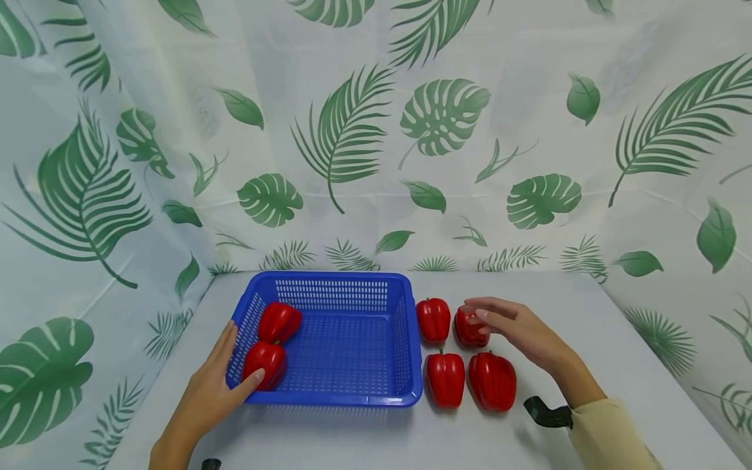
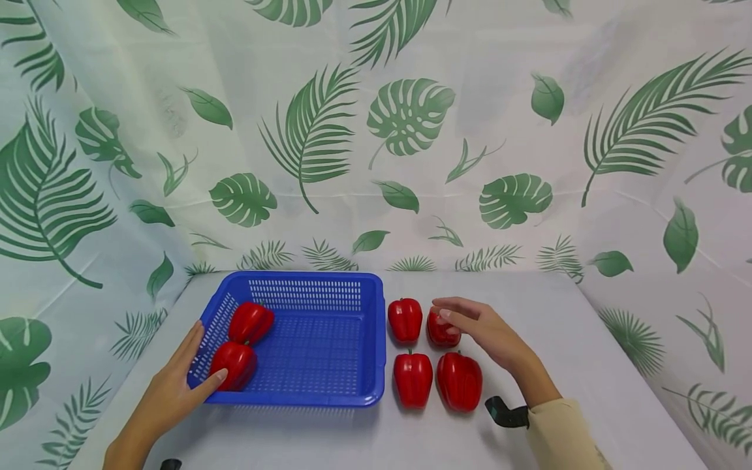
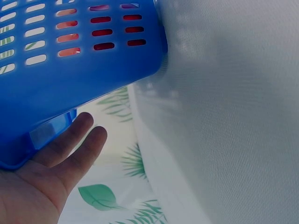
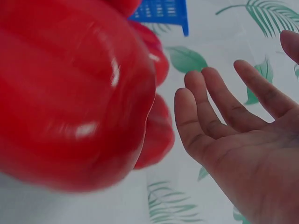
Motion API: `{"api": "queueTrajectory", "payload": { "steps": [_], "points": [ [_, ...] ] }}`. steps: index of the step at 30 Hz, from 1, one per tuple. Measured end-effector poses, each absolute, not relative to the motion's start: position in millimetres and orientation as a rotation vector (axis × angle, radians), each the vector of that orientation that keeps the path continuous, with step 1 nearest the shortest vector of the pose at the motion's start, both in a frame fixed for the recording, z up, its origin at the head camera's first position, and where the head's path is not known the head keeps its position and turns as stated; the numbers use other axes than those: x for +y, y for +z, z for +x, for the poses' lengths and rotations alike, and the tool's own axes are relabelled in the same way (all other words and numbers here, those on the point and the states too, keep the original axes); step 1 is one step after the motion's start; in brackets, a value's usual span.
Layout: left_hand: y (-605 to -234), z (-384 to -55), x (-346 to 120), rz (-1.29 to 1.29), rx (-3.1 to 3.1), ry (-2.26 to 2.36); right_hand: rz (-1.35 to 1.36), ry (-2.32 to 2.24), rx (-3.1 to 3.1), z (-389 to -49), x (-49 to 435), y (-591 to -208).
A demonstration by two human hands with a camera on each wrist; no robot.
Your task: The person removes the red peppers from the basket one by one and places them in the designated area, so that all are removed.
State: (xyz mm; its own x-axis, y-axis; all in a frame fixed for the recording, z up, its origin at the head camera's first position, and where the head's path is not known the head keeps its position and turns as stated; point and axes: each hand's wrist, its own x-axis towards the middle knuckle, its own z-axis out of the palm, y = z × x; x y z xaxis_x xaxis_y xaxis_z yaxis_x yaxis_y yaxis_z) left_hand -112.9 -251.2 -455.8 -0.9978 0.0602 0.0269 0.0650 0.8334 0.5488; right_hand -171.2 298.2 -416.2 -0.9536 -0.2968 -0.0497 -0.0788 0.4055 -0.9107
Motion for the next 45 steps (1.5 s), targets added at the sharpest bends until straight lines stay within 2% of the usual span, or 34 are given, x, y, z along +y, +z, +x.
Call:
{"api": "queueTrajectory", "payload": {
  "steps": [11,28,45],
  "points": [
    [-456.7,-114.7,-250.9,-0.078,-3.021,-0.892,-0.480,-1.643,2.366,-176.8,274.8,-411.3],
    [-457.5,-113.3,-250.4,-0.070,-3.033,-0.899,-0.500,-1.634,2.329,-190.1,237.3,-403.1],
    [-455.5,-114.2,-250.7,-0.061,-3.047,-0.879,-0.648,-1.772,2.114,-206.6,194.3,-396.2]
  ]
}}
